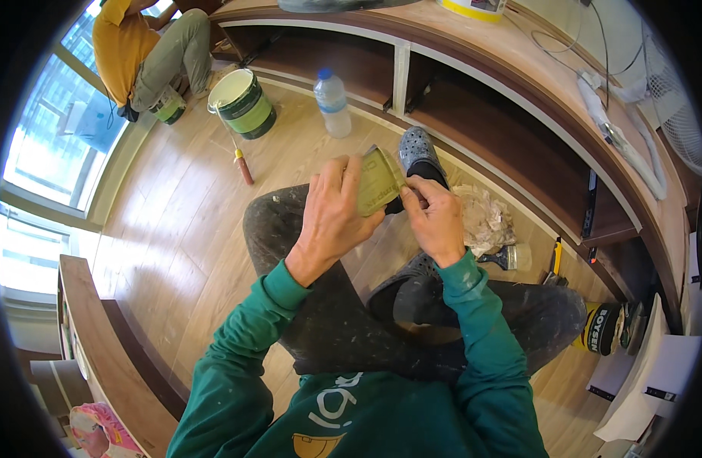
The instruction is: The person installs a white trim strip along the edge of a wooden cabinet using a utility knife to cut it to size. They then prepare a sanding block by wrapping it with sandpaper and use it to sand the cabinet surface.
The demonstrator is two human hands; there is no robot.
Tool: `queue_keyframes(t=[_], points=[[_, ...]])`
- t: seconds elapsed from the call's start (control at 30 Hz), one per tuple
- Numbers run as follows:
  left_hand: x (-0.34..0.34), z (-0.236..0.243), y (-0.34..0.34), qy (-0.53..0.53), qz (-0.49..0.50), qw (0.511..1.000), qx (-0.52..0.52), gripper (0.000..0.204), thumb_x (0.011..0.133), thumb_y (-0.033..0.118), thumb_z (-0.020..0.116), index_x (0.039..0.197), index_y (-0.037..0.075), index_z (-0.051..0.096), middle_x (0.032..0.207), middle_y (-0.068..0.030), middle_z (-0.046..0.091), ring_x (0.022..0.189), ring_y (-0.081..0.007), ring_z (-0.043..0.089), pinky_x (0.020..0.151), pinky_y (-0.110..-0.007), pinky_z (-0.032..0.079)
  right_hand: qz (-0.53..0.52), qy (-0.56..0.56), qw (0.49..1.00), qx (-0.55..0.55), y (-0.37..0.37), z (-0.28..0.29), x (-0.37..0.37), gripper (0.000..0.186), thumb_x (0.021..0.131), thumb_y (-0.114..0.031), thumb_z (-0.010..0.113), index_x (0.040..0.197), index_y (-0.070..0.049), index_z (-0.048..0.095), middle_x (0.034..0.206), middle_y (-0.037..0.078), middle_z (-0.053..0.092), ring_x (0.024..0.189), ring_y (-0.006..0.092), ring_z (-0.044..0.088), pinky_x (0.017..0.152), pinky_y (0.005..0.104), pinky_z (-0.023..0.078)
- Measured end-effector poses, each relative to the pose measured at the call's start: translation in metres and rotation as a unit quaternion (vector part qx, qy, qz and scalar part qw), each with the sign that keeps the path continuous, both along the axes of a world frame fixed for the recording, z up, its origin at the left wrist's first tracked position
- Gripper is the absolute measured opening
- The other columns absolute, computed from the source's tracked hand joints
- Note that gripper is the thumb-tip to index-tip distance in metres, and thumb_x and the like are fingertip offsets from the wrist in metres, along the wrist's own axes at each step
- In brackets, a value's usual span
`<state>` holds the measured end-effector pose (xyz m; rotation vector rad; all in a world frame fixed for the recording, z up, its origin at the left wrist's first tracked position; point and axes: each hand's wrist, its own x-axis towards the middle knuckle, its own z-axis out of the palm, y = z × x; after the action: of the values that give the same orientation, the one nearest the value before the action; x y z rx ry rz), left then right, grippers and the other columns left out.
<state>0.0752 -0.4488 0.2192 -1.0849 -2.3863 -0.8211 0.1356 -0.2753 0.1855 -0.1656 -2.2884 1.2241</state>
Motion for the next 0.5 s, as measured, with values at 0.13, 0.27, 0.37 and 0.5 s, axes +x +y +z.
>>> queue_keyframes(t=[0.13, 0.27, 0.37, 0.5], points=[[0.004, 0.007, 0.0, 0.034, -0.023, 0.999, -0.027, 0.086, 0.059, 0.016, 0.082, 0.133, -0.007, 0.045, 0.117, -0.0205, 0.051, 0.105, -0.0356, 0.053, 0.086, -0.041, 0.043, -0.009, -0.018, 0.999, 0.034, -0.006, 0.005, 0.001, 0.017, 0.085, -0.017, 0.066, 0.092, -0.001, 0.07, 0.076, 0.014, 0.064, 0.066, 0.0299, 0.063, 0.063, 0.0387, 0.05], [0.006, 0.01, 0.001, 0.053, -0.039, 0.996, -0.055, 0.088, 0.059, 0.018, 0.084, 0.133, -0.008, 0.044, 0.116, -0.0203, 0.05, 0.105, -0.0344, 0.053, 0.085, -0.041, 0.043, -0.019, -0.065, 0.993, 0.093, -0.007, 0.0, -0.003, 0.018, 0.086, -0.019, 0.063, 0.089, -0.002, 0.068, 0.082, 0.018, 0.067, 0.065, 0.0323, 0.066, 0.061, 0.0395, 0.051], [0.007, 0.009, 0.002, 0.051, -0.039, 0.996, -0.06, 0.089, 0.058, 0.018, 0.084, 0.133, -0.008, 0.044, 0.116, -0.0203, 0.051, 0.105, -0.0344, 0.053, 0.085, -0.041, 0.043, -0.032, -0.065, 0.987, 0.146, -0.01, -0.003, -0.007, 0.019, 0.083, -0.018, 0.063, 0.083, 0.001, 0.068, 0.072, 0.02, 0.065, 0.067, 0.0359, 0.065, 0.061, 0.044, 0.052], [0.009, 0.002, 0.002, 0.03, -0.031, 0.999, -0.03, 0.089, 0.058, 0.018, 0.084, 0.133, -0.008, 0.044, 0.115, -0.0204, 0.051, 0.105, -0.0349, 0.053, 0.085, -0.04, 0.043, -0.044, -0.035, 0.978, 0.199, -0.013, 0.001, -0.009, 0.021, 0.081, -0.015, 0.063, 0.086, 0.005, 0.068, 0.065, 0.022, 0.064, 0.066, 0.0366, 0.065, 0.06, 0.0451, 0.052]])
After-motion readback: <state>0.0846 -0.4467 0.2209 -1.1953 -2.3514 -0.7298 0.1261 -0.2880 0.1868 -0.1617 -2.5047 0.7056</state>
